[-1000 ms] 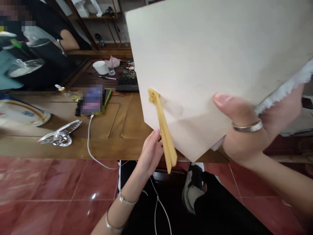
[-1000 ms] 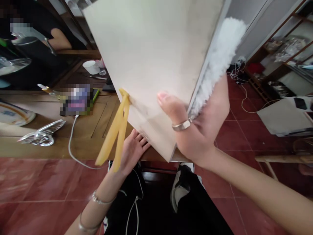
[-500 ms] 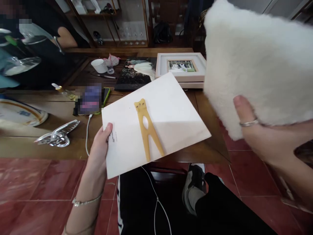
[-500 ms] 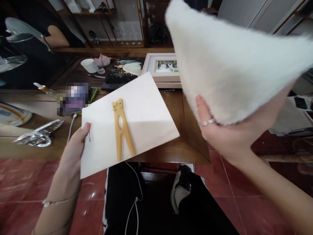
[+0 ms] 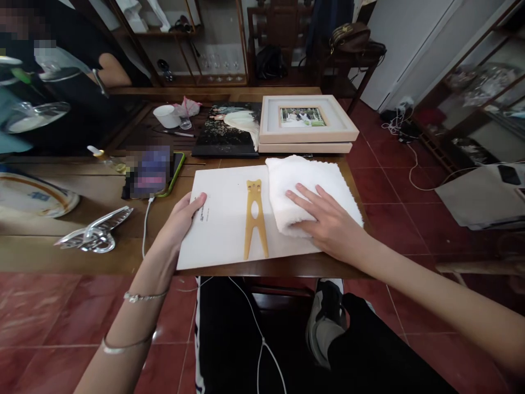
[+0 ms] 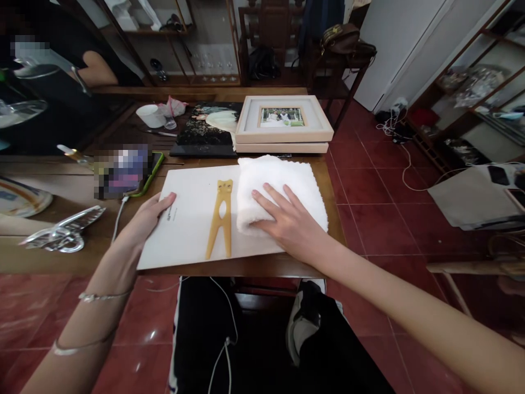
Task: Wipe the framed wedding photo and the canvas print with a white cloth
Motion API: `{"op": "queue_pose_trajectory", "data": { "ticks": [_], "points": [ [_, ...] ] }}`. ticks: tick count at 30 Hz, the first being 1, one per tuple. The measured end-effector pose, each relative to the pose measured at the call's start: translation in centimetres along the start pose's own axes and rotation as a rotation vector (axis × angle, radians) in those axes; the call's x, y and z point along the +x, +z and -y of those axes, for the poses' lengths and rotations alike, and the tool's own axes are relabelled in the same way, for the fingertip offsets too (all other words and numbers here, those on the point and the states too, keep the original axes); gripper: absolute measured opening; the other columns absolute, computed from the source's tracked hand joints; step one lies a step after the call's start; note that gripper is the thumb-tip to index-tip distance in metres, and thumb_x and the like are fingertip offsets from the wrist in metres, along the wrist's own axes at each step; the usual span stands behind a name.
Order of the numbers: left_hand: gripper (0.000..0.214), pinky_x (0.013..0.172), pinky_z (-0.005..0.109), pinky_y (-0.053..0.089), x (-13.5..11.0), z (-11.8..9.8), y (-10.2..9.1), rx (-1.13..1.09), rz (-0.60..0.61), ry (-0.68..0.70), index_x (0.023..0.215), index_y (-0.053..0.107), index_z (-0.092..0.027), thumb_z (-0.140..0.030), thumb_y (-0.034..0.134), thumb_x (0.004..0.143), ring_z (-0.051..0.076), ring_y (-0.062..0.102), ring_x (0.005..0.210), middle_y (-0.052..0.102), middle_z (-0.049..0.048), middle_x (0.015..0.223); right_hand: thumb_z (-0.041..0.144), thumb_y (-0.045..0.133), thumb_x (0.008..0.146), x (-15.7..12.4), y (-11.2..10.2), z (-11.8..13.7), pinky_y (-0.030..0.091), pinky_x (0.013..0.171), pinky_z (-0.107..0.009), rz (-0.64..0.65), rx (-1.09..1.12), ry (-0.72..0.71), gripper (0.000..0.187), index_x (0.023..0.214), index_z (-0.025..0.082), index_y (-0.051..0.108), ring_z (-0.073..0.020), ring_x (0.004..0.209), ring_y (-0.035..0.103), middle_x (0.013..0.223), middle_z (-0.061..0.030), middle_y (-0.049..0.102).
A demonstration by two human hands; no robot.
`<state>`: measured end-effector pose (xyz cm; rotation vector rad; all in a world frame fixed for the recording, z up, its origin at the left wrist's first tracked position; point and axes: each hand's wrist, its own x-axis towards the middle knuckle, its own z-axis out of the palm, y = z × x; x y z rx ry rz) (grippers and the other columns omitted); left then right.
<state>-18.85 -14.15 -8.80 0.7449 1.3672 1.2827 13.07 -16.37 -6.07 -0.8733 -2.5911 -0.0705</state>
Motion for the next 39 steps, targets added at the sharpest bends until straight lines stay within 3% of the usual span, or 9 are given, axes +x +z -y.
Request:
{"op": "queue_pose_trajectory", "data": {
  "ticks": [3, 8, 14, 18, 22, 25, 30, 33, 39],
  "points": [
    [0.032, 0.05, 0.018, 0.049, 0.7, 0.2, 0.2, 0.113, 0.046, -0.084, 0.102, 0.068, -0.015, -0.038, 0.077, 0.082, 0.012, 0.064, 0.054, 0.073, -0.0017, 0.071, -0.01, 0.048, 0.073, -0.7, 1.5, -0.4, 0.036, 0.112, -0.063, -0.002, 0.05, 0.023, 0.045, 0.1, 0.018, 0.071, -0.0366, 0.144, 0.031, 0.15, -0.0163, 0.047],
    [0.047, 0.048, 0.022, 0.046, 1.2, 0.2, 0.4, 0.247, 0.038, -0.056, 0.1, 0.069, -0.015, -0.05, 0.079, 0.072, 0.016, 0.062, 0.054, 0.072, 0.003, 0.072, -0.009, 0.045, 0.07, -1.4, 2.7, -1.2, 0.032, 0.113, -0.064, -0.003, 0.069, -0.003, 0.046, 0.099, 0.018, 0.069, -0.0347, 0.145, 0.024, 0.149, -0.0178, 0.048],
    [0.059, 0.059, 0.028, 0.047, 0.4, -1.7, 1.4, 0.738, -0.005, 0.158, 0.095, 0.072, -0.014, -0.043, 0.091, 0.048, 0.026, 0.066, 0.076, 0.074, 0.011, 0.092, -0.008, 0.044, 0.069, -1.3, 2.7, -1.6, 0.034, 0.112, -0.064, -0.011, 0.049, -0.004, 0.042, 0.095, 0.015, 0.068, -0.0352, 0.145, 0.027, 0.147, -0.0212, 0.05],
    [0.052, 0.057, 0.03, 0.043, 0.2, -2.0, 1.7, 0.97, -0.014, 0.308, 0.09, 0.073, -0.017, -0.056, 0.085, 0.057, 0.025, 0.062, 0.067, 0.072, 0.0072, 0.079, -0.007, 0.045, 0.068, -1.5, 3.1, -1.9, 0.031, 0.114, -0.065, -0.029, 0.094, 0.024, 0.047, 0.099, 0.018, 0.068, -0.0331, 0.146, 0.026, 0.15, -0.0168, 0.047],
    [0.04, 0.058, 0.03, 0.042, 0.2, -1.0, 1.2, 1.006, -0.012, 0.449, 0.079, 0.069, -0.021, -0.057, 0.079, 0.065, 0.023, 0.058, 0.063, 0.064, 0.0031, 0.066, -0.005, 0.046, 0.069, -1.6, 3.4, -2.3, 0.029, 0.115, -0.065, -0.069, 0.134, 0.016, 0.044, 0.099, 0.017, 0.068, -0.0331, 0.146, 0.028, 0.15, -0.0175, 0.047],
    [0.038, 0.069, 0.035, 0.047, 0.0, -0.1, 0.8, 1.069, -0.057, 0.502, 0.079, 0.066, -0.021, -0.057, 0.077, 0.069, 0.027, 0.061, 0.073, 0.064, 0.0054, 0.072, -0.005, 0.047, 0.07, -1.6, 3.5, -2.5, 0.029, 0.115, -0.064, -0.095, 0.146, 0.008, 0.041, 0.098, 0.016, 0.068, -0.0334, 0.145, 0.032, 0.149, -0.0191, 0.048],
    [0.034, 0.098, 0.049, 0.045, -0.8, 1.3, 0.9, 0.956, -0.033, 0.596, 0.097, 0.067, -0.022, -0.049, 0.071, 0.076, 0.036, 0.061, 0.108, 0.07, 0.0115, 0.108, -0.005, 0.046, 0.07, -1.6, 3.6, -2.5, 0.029, 0.116, -0.063, -0.108, 0.142, 0.016, 0.043, 0.099, 0.017, 0.068, -0.032, 0.145, 0.033, 0.149, -0.0167, 0.048],
    [0.039, 0.109, 0.056, 0.036, -1.2, 2.0, 0.8, 0.956, -0.017, 0.604, 0.106, 0.067, -0.02, -0.049, 0.067, 0.079, 0.04, 0.051, 0.127, 0.062, 0.0165, 0.132, -0.006, 0.046, 0.069, -1.6, 3.6, -2.5, 0.03, 0.115, -0.063, -0.105, 0.127, 0.008, 0.043, 0.1, 0.015, 0.068, -0.0327, 0.144, 0.033, 0.147, -0.0194, 0.05],
    [0.051, 0.118, 0.053, 0.027, -1.0, 2.9, 0.6, 0.913, 0.069, 0.611, 0.122, 0.064, -0.018, -0.048, 0.065, 0.081, 0.038, 0.04, 0.14, 0.047, 0.0173, 0.149, -0.005, 0.046, 0.068, -1.6, 3.3, -2.6, 0.029, 0.115, -0.065, -0.078, 0.13, 0.022, 0.044, 0.099, 0.017, 0.069, -0.0328, 0.145, 0.033, 0.149, -0.0172, 0.048]
  ]
}}
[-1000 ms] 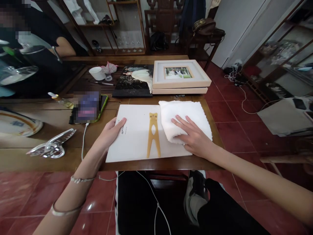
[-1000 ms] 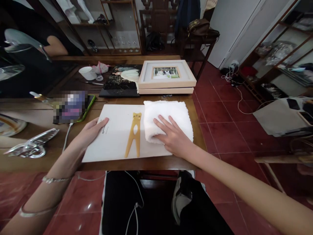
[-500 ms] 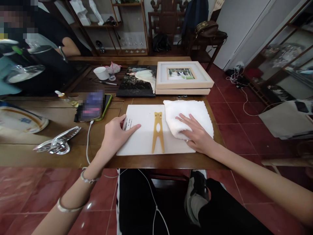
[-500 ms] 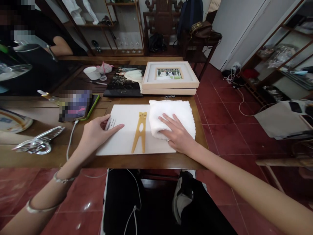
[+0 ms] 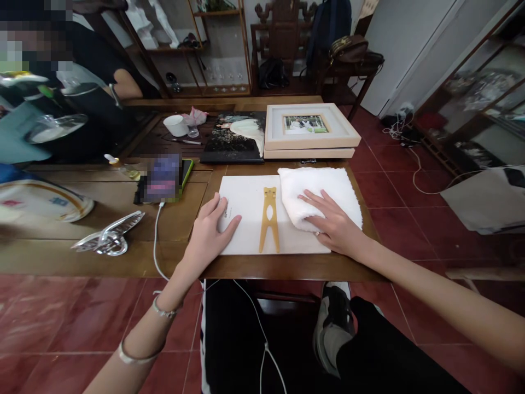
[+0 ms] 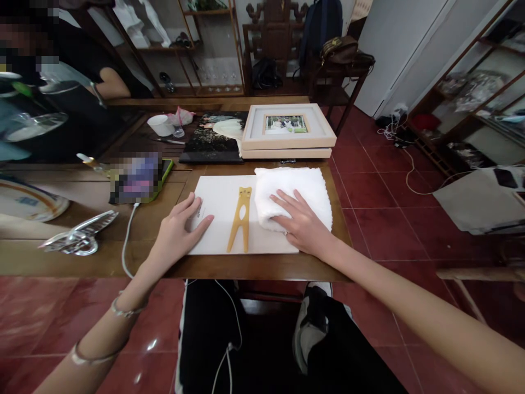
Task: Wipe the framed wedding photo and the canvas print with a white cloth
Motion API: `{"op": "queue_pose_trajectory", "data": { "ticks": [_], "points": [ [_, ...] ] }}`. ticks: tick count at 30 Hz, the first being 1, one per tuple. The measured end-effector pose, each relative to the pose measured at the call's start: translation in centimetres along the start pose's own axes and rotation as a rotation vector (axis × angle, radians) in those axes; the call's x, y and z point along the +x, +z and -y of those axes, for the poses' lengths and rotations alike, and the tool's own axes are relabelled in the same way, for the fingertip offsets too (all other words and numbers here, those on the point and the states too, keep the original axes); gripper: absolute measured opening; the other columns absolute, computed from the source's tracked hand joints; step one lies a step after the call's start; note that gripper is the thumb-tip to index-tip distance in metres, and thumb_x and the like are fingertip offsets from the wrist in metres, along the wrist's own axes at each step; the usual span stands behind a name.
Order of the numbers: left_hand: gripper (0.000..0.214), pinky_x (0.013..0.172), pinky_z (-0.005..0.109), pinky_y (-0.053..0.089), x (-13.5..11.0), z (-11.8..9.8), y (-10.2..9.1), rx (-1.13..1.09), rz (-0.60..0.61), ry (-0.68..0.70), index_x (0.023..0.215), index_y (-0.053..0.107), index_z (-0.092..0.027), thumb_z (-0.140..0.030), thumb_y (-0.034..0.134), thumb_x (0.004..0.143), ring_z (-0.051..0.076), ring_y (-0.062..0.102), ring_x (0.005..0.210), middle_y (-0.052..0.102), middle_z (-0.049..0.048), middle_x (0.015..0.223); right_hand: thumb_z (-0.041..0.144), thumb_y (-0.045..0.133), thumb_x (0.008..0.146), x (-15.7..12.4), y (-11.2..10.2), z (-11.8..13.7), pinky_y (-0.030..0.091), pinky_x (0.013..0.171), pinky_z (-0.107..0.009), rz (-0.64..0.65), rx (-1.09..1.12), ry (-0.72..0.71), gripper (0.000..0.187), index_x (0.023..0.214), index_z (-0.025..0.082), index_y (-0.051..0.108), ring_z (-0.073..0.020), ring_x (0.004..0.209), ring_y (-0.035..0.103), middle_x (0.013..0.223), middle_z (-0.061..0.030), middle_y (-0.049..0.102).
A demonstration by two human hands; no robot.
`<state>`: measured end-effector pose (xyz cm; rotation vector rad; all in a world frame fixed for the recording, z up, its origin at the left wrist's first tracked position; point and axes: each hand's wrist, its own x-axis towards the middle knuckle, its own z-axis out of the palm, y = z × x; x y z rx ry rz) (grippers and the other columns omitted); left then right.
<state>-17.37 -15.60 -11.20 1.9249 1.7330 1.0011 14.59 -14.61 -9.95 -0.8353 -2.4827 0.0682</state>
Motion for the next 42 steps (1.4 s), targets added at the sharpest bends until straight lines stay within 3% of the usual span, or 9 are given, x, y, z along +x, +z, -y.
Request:
{"op": "queue_pose_trajectory", "data": {
  "ticks": [5, 7, 13, 16, 21, 26, 31, 36, 42],
  "points": [
    [0.054, 0.122, 0.049, 0.018, 0.4, 0.2, 0.4, -0.036, 0.115, 0.103, 0.134, 0.056, -0.015, -0.044, 0.058, 0.089, 0.032, 0.019, 0.151, 0.027, 0.017, 0.161, -0.006, 0.047, 0.067, -0.1, -0.5, -0.1, 0.03, 0.114, -0.065, 0.03, -0.009, 0.004, 0.046, 0.099, 0.017, 0.07, -0.0331, 0.144, 0.033, 0.149, -0.0162, 0.049],
    [0.054, 0.122, 0.049, 0.015, 0.6, 0.1, 0.5, -0.054, 0.177, 0.16, 0.138, 0.053, -0.016, -0.042, 0.055, 0.091, 0.029, 0.014, 0.152, 0.028, 0.0156, 0.161, -0.005, 0.047, 0.067, -0.1, -0.9, -0.3, 0.031, 0.114, -0.065, 0.061, -0.024, -0.004, 0.046, 0.1, 0.017, 0.069, -0.0333, 0.144, 0.033, 0.148, -0.0169, 0.049],
    [0.056, 0.123, 0.048, 0.014, 1.2, -0.1, 0.3, -0.045, 0.253, 0.207, 0.145, 0.047, -0.018, -0.04, 0.051, 0.094, 0.027, 0.022, 0.151, 0.034, 0.0128, 0.158, -0.005, 0.049, 0.07, 1.8, -2.0, -1.7, 0.037, 0.113, -0.059, 0.057, -0.126, -0.001, 0.049, 0.11, 0.018, 0.067, -0.0334, 0.141, 0.039, 0.148, -0.0172, 0.049],
    [0.055, 0.123, 0.048, 0.014, 1.3, -0.2, 0.2, -0.006, 0.277, 0.234, 0.146, 0.046, -0.018, -0.04, 0.048, 0.096, 0.026, 0.024, 0.15, 0.034, 0.0129, 0.158, -0.004, 0.052, 0.071, 3.8, -1.6, -2.4, 0.031, 0.113, -0.067, 0.168, -0.158, 0.022, 0.05, 0.112, 0.02, 0.067, -0.0373, 0.144, 0.034, 0.151, -0.0132, 0.047],
    [0.058, 0.123, 0.046, 0.015, 1.4, -0.3, 0.2, 0.029, 0.286, 0.238, 0.147, 0.044, -0.013, -0.042, 0.045, 0.097, 0.026, 0.024, 0.15, 0.033, 0.0154, 0.159, 0.01, 0.06, 0.081, 6.1, -0.1, -3.1, 0.026, 0.11, -0.074, 0.268, -0.185, 0.137, 0.041, 0.121, 0.016, 0.064, -0.042, 0.145, 0.029, 0.153, -0.0183, 0.043],
    [0.056, 0.123, 0.049, 0.018, 1.3, 0.3, 0.4, 0.03, 0.257, 0.224, 0.149, 0.042, -0.016, -0.043, 0.04, 0.1, 0.024, 0.026, 0.15, 0.035, 0.0125, 0.158, 0.007, 0.055, 0.082, 6.0, 0.6, -2.8, 0.025, 0.111, -0.072, 0.252, -0.199, 0.174, 0.041, 0.121, 0.015, 0.064, -0.0404, 0.145, 0.03, 0.151, -0.0181, 0.046],
    [0.058, 0.123, 0.045, 0.021, 1.3, 0.8, 0.6, 0.072, 0.212, 0.22, 0.148, 0.042, -0.008, -0.041, 0.036, 0.101, 0.025, 0.028, 0.149, 0.033, 0.0167, 0.158, 0.002, 0.052, 0.081, 5.8, 0.6, -2.5, 0.024, 0.112, -0.071, 0.257, -0.233, 0.167, 0.045, 0.124, 0.011, 0.061, -0.0399, 0.145, 0.03, 0.15, -0.0205, 0.046],
    [0.056, 0.123, 0.045, 0.022, 1.4, 0.7, 0.5, 0.108, 0.205, 0.234, 0.147, 0.042, -0.008, -0.039, 0.033, 0.101, 0.024, 0.029, 0.148, 0.034, 0.0155, 0.158, 0.001, 0.053, 0.079, 4.6, 0.0, -0.8, 0.025, 0.111, -0.073, 0.286, -0.208, 0.174, 0.043, 0.119, 0.011, 0.065, -0.0416, 0.144, 0.032, 0.149, -0.0212, 0.046],
    [0.056, 0.124, 0.043, 0.022, 1.3, 0.6, 0.5, 0.114, 0.211, 0.231, 0.146, 0.044, -0.007, -0.039, 0.034, 0.102, 0.024, 0.028, 0.149, 0.034, 0.0156, 0.158, 0.003, 0.062, 0.075, -0.7, -0.9, 5.6, 0.029, 0.108, -0.074, 0.177, -0.153, 0.06, 0.031, 0.101, 0.016, 0.073, -0.0449, 0.141, 0.034, 0.147, -0.0224, 0.049]
  ]
}}
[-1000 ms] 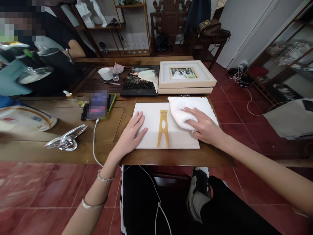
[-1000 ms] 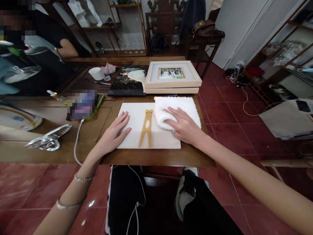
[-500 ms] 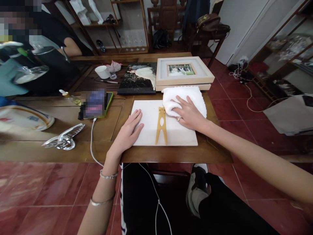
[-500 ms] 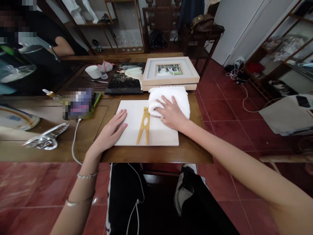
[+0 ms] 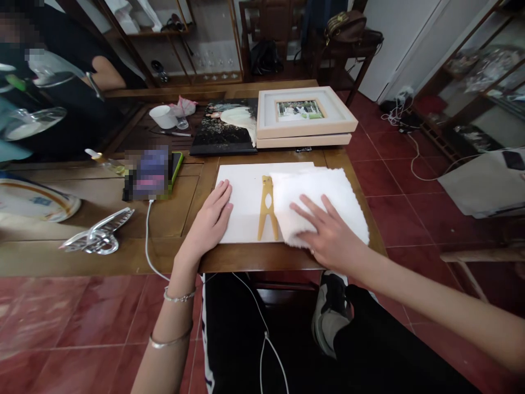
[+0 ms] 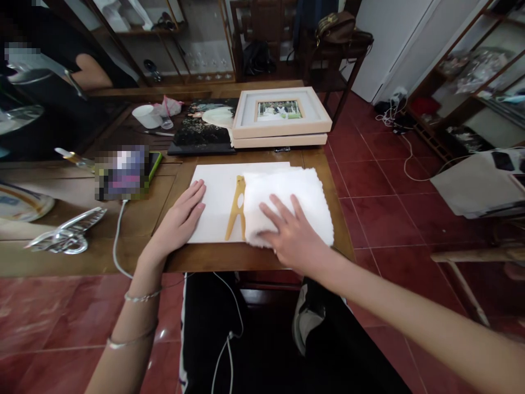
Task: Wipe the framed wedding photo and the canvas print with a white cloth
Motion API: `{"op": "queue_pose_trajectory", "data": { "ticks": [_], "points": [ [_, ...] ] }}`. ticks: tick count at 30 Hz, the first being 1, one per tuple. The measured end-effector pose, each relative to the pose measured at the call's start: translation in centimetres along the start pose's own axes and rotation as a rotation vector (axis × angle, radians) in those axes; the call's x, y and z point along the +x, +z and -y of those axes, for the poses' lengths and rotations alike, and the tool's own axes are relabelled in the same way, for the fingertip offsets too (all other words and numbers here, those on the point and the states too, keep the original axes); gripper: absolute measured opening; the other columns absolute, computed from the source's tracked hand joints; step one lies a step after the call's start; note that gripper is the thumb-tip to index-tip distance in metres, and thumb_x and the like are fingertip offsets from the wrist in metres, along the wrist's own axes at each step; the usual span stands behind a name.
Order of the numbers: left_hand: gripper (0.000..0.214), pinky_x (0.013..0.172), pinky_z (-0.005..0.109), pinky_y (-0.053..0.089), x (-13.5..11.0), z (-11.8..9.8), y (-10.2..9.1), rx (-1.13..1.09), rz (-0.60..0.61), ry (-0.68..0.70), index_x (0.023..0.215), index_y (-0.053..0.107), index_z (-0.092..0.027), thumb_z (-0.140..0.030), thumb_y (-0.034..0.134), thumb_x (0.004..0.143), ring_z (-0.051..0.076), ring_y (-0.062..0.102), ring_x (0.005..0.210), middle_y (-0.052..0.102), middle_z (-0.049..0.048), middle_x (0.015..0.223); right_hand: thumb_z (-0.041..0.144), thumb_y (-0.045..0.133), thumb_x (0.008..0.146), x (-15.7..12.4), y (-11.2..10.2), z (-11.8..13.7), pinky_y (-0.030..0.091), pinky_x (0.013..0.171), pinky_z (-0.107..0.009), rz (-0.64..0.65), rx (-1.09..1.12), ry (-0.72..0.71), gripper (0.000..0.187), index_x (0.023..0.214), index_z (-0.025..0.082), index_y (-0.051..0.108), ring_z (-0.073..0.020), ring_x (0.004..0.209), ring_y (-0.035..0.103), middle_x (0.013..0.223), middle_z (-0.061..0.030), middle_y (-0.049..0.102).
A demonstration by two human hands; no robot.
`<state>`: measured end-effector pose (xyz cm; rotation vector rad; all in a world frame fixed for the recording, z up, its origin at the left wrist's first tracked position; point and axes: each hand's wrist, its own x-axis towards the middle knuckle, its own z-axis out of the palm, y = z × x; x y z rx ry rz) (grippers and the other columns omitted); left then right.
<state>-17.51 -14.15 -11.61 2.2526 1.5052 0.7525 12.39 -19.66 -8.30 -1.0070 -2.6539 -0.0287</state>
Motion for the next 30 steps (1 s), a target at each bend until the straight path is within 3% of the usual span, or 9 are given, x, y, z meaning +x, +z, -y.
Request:
{"op": "queue_pose_trajectory", "data": {
  "ticks": [4, 7, 12, 16, 20, 25, 30],
  "points": [
    [0.055, 0.124, 0.043, 0.022, -0.1, 0.1, 0.0, 0.006, 0.008, 0.005, 0.147, 0.043, -0.008, -0.039, 0.034, 0.102, 0.024, 0.027, 0.149, 0.033, 0.0148, 0.159, 0.007, 0.065, 0.078, -2.9, -0.6, 3.3, 0.03, 0.108, -0.072, -0.066, 0.036, -0.07, 0.011, 0.077, 0.015, 0.072, -0.0444, 0.144, 0.029, 0.147, -0.023, 0.048],
    [0.055, 0.124, 0.044, 0.021, -0.1, 0.3, -0.1, 0.016, 0.02, 0.025, 0.148, 0.042, -0.009, -0.039, 0.033, 0.102, 0.024, 0.026, 0.15, 0.031, 0.0141, 0.16, 0.006, 0.065, 0.076, -2.8, -0.8, 3.0, 0.032, 0.108, -0.072, -0.06, 0.057, -0.086, 0.012, 0.077, 0.016, 0.072, -0.0439, 0.142, 0.032, 0.146, -0.0229, 0.049],
    [0.055, 0.124, 0.045, 0.02, -0.1, 0.3, -0.3, 0.038, 0.043, 0.038, 0.147, 0.042, -0.009, -0.039, 0.034, 0.102, 0.024, 0.025, 0.15, 0.031, 0.014, 0.16, 0.006, 0.064, 0.074, 0.6, -0.8, -2.2, 0.029, 0.11, -0.071, 0.089, 0.098, -0.042, 0.036, 0.106, 0.018, 0.073, -0.0412, 0.142, 0.035, 0.149, -0.0184, 0.048],
    [0.054, 0.124, 0.044, 0.021, -0.1, 0.3, -0.4, 0.047, 0.047, 0.045, 0.147, 0.044, -0.011, -0.041, 0.034, 0.103, 0.024, 0.026, 0.15, 0.031, 0.0134, 0.16, 0.01, 0.058, 0.081, 4.7, -0.3, -6.9, 0.028, 0.111, -0.068, 0.136, 0.074, 0.001, 0.039, 0.118, 0.015, 0.067, -0.0374, 0.144, 0.034, 0.15, -0.0197, 0.046],
    [0.054, 0.124, 0.043, 0.02, -0.1, 0.4, -0.3, 0.036, 0.041, 0.047, 0.147, 0.044, -0.01, -0.04, 0.034, 0.103, 0.024, 0.026, 0.15, 0.031, 0.0141, 0.16, 0.01, 0.052, 0.084, 7.8, 0.3, -9.3, 0.031, 0.109, -0.064, 0.134, 0.058, 0.084, 0.041, 0.122, 0.012, 0.064, -0.0358, 0.143, 0.036, 0.141, -0.023, 0.054],
    [0.053, 0.124, 0.044, 0.022, -0.2, 0.5, -0.2, 0.016, 0.019, 0.032, 0.147, 0.044, -0.013, -0.041, 0.035, 0.103, 0.025, 0.027, 0.149, 0.033, 0.0124, 0.159, 0.006, 0.05, 0.083, 7.8, 0.6, -8.2, 0.028, 0.111, -0.065, 0.114, 0.04, 0.118, 0.043, 0.124, 0.011, 0.063, -0.0368, 0.144, 0.033, 0.143, -0.0216, 0.053],
    [0.053, 0.124, 0.045, 0.022, -0.2, 0.5, -0.2, 0.02, 0.025, 0.021, 0.147, 0.044, -0.015, -0.041, 0.035, 0.103, 0.025, 0.027, 0.149, 0.032, 0.011, 0.16, 0.008, 0.061, 0.078, 4.0, 0.3, -3.5, 0.026, 0.11, -0.072, 0.103, 0.013, 0.098, 0.038, 0.115, 0.013, 0.07, -0.0435, 0.142, 0.033, 0.148, -0.0224, 0.047]
  ]
}}
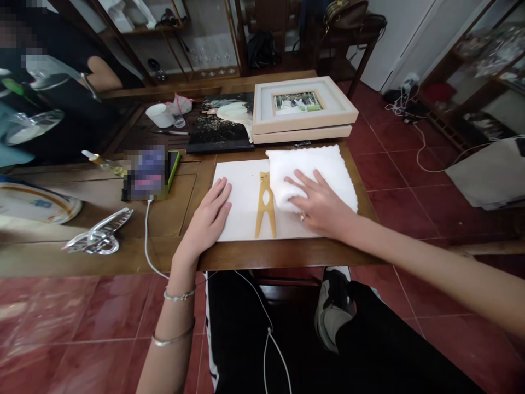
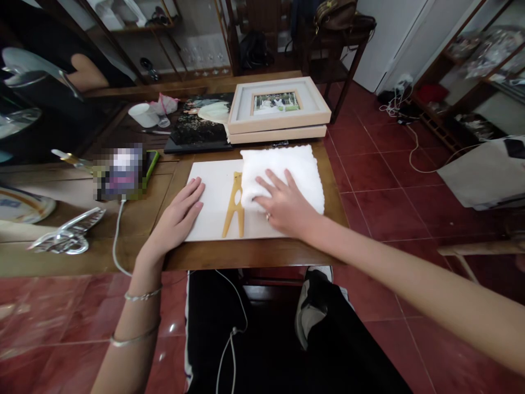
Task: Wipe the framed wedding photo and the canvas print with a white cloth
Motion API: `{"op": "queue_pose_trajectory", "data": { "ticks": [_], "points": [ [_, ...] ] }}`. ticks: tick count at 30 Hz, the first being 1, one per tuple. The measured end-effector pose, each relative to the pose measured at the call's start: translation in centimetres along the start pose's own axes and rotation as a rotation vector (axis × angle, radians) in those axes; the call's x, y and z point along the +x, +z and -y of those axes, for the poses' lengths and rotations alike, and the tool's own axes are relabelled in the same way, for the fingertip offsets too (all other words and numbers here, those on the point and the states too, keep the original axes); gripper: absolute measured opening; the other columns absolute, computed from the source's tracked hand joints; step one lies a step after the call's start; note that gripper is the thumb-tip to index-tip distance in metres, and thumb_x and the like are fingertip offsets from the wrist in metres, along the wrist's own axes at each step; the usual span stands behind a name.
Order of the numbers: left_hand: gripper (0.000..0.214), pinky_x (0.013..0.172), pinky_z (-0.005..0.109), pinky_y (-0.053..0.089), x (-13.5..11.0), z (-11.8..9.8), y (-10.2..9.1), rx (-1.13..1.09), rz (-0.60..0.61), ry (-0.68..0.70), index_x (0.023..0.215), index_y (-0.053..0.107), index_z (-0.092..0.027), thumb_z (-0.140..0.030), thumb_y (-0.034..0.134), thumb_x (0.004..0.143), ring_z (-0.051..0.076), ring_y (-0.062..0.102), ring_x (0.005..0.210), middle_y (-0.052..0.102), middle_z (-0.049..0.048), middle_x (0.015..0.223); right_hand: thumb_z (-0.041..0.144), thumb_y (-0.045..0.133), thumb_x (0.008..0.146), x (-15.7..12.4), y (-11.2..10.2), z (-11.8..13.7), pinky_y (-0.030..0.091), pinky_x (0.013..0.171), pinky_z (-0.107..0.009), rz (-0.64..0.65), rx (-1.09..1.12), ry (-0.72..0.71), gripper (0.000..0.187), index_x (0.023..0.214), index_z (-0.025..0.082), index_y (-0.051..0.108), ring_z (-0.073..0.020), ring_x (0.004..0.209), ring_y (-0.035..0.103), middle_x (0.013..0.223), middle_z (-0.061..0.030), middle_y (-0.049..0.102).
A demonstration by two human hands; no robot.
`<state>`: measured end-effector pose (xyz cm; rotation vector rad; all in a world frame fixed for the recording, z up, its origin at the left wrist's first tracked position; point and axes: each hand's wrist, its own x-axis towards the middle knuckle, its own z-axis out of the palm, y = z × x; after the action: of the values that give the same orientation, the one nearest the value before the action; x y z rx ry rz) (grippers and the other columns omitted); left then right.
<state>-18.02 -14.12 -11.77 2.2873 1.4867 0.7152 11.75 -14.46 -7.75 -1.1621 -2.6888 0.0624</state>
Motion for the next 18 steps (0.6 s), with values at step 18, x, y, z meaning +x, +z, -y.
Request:
{"op": "queue_pose_trajectory", "data": {
  "ticks": [18],
  "points": [
    [0.053, 0.124, 0.046, 0.021, 0.0, -0.1, -0.3, 0.016, 0.037, 0.007, 0.149, 0.042, -0.017, -0.043, 0.033, 0.103, 0.026, 0.025, 0.15, 0.03, 0.0091, 0.161, 0.018, 0.073, 0.075, -1.2, -0.7, 2.5, 0.034, 0.105, -0.071, 0.046, -0.052, -0.171, 0.038, 0.113, 0.015, 0.072, -0.0473, 0.138, 0.039, 0.144, -0.0272, 0.049]
  ]
}}
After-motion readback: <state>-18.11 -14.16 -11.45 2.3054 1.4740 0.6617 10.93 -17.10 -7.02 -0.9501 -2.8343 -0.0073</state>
